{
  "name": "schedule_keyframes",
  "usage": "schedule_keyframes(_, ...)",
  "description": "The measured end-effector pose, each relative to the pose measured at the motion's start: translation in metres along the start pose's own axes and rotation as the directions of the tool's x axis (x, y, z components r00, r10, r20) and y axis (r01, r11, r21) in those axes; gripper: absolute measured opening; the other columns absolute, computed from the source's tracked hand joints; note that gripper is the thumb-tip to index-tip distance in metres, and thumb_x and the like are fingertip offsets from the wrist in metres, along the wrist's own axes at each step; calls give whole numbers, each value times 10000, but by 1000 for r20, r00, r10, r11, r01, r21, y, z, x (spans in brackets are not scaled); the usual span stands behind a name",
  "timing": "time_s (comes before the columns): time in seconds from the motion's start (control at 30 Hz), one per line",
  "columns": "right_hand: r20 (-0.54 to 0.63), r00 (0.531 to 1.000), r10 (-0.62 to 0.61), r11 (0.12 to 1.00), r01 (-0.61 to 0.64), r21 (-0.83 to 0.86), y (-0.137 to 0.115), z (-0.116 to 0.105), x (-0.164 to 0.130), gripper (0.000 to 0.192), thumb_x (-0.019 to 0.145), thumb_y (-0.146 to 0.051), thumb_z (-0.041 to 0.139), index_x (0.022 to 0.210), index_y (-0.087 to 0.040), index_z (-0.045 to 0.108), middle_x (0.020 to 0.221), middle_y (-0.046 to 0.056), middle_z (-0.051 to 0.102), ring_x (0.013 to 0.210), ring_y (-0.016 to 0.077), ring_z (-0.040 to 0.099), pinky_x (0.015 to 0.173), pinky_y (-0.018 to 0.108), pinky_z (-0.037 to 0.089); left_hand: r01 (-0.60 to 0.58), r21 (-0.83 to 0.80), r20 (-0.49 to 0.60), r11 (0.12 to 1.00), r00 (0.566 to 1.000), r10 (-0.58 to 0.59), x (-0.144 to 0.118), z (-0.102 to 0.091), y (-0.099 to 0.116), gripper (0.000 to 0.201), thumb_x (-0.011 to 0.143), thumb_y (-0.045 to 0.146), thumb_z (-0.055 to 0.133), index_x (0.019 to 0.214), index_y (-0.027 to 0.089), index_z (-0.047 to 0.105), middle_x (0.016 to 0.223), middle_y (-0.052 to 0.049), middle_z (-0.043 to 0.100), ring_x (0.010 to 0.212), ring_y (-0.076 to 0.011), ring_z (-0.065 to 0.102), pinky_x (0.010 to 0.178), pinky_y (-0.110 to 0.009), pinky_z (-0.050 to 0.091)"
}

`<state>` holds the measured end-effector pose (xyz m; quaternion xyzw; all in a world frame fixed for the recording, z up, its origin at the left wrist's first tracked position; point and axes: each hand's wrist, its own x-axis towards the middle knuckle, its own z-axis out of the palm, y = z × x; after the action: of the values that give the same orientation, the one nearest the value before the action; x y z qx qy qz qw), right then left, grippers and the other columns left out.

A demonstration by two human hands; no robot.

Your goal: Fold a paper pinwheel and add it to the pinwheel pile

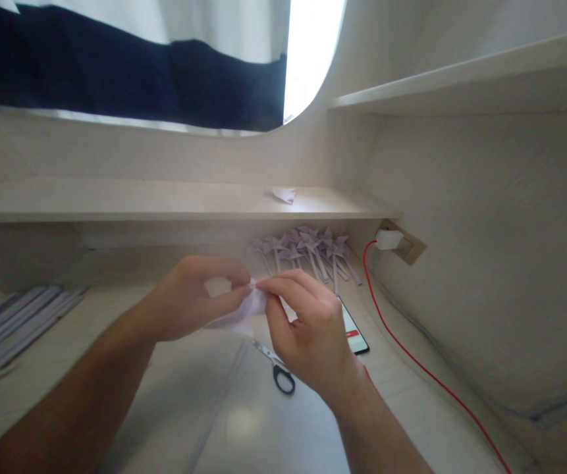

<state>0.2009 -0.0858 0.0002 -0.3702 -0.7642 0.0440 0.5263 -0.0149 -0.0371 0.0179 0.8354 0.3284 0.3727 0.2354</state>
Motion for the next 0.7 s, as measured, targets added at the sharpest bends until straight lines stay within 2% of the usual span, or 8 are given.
schedule_keyframes(0.4, 28, 994, -108, 991, 110, -75, -5, -3, 1, 283, 950, -13, 612, 1046, -233, 763, 1008, 55, 783, 931, 200, 747, 826, 344, 618, -27, 23, 71, 999, 997, 25, -1, -7, 2, 150, 983, 271, 691, 866, 217, 768, 852, 18, 782, 790, -147, 699, 746, -236, 513)
schedule_keyframes(0.53, 20, 990, -139, 985, 140, -101, -5, -4, 1, 286, 947, -7, 617, 1062, -226, 760, 1023, 66, 784, 939, 206, 748, 831, 351, 621, -33, 17, 53, 999, 998, 32, -1, -7, 1, 123, 953, 209, 694, 872, 221, 785, 847, 19, 789, 784, -149, 705, 749, -236, 531)
schedule_keyframes(0.7, 0, 993, -116, 988, 115, -98, -5, -4, 1, 280, 948, -15, 624, 1044, -235, 768, 1010, 57, 788, 925, 200, 754, 811, 340, 622, -41, 4, -29, 999, 999, 41, 0, -4, -2, 191, 908, 126, 690, 963, 239, 833, 928, 18, 832, 834, -155, 746, 808, -239, 569)
